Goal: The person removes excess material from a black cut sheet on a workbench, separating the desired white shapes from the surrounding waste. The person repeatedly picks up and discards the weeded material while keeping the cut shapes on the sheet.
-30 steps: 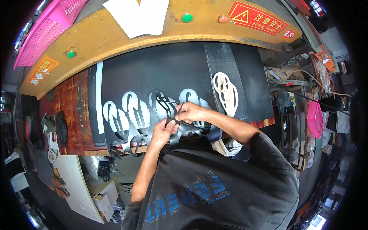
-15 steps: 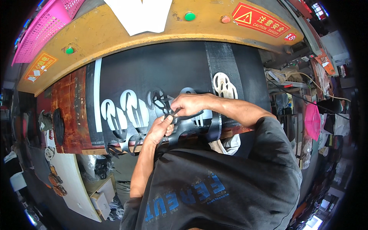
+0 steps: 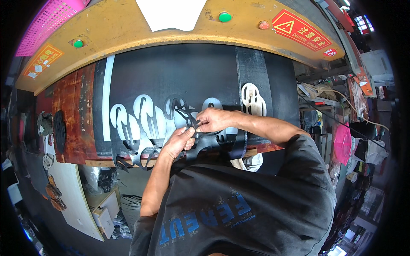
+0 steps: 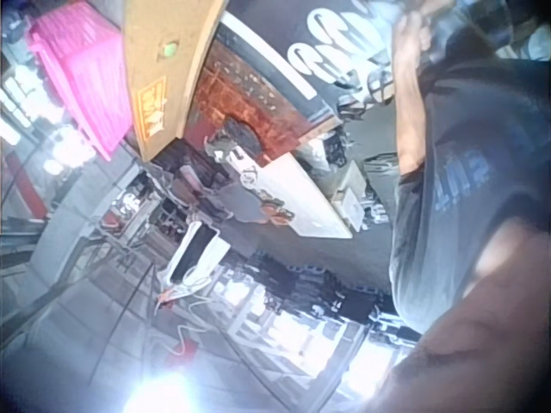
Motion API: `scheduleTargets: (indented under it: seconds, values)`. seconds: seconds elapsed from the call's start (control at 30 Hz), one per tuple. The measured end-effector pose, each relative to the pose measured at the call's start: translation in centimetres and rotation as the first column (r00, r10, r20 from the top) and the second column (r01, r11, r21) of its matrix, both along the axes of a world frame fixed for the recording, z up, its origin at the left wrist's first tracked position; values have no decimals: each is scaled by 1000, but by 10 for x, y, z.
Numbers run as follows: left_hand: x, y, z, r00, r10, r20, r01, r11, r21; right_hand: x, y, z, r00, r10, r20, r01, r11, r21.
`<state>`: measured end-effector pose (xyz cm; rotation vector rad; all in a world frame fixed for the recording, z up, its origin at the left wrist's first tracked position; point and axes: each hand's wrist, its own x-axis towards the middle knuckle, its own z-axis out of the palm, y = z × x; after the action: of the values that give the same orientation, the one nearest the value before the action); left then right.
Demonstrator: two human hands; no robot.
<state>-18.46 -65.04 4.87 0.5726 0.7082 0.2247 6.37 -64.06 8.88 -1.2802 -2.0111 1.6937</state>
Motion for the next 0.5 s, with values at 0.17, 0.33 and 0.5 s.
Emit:
scheduleTargets:
  seconds: [0.17, 0.33, 0.5]
  values:
    - [0, -1, 7, 1000, 27, -11, -27, 1000, -16, -5, -15, 4, 999, 19, 38, -33, 910, 412]
    - [-3, 1, 4, 999, 24, 23, -23, 1000, -19, -3, -9, 7, 954, 84, 287, -249, 755, 607]
    - [-7, 6, 4, 998, -24, 50, 26, 999, -42, -6, 8, 6, 930, 139, 341, -356, 576, 736]
